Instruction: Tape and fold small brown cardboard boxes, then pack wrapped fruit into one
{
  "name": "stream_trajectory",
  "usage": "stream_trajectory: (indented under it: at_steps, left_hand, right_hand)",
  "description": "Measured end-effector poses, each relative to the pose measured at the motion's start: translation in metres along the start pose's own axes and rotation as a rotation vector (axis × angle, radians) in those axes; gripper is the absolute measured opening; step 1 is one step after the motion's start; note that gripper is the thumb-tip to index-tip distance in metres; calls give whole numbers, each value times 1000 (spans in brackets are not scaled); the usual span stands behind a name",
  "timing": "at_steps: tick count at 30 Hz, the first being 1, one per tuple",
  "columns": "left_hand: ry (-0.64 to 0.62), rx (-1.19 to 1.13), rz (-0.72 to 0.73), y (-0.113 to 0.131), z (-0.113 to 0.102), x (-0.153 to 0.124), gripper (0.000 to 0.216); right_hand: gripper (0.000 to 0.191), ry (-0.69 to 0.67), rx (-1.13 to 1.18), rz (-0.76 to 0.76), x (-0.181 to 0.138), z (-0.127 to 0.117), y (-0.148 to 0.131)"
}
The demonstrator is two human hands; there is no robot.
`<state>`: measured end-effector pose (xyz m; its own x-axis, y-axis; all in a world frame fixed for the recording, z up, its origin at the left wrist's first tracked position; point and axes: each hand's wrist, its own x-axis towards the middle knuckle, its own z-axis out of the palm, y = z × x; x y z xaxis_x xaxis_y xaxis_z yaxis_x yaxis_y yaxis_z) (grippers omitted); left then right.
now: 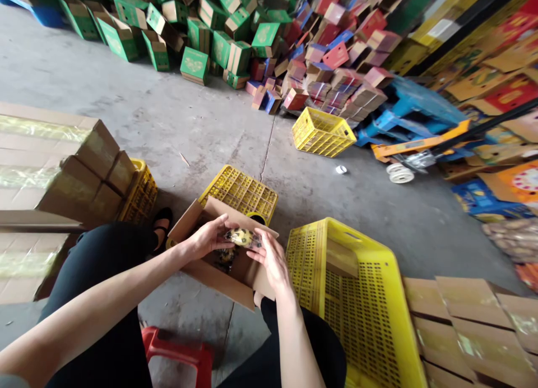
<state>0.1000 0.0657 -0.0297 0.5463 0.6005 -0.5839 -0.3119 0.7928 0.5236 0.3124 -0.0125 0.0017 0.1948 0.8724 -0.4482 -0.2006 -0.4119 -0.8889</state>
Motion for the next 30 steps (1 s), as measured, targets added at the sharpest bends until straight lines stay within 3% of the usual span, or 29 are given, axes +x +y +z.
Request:
stream_trajectory:
  at_steps: [9, 15, 22, 30]
  left_hand:
    - [-42, 82, 117, -3, -4, 0, 48]
    - [-78, 118, 19, -4, -5, -4, 52]
    - [-97, 126, 129, -7, -6, -1, 52]
    - [-92, 151, 184, -5, -2, -3, 41]
  right_hand:
    - [35, -15, -45, -133, -4, 6, -2]
    - [31, -9, -55, -197, -4, 10, -8]
    - [61, 12, -61, -128, -4, 4, -5]
    - [59, 46, -24, -55, -2, 6, -6]
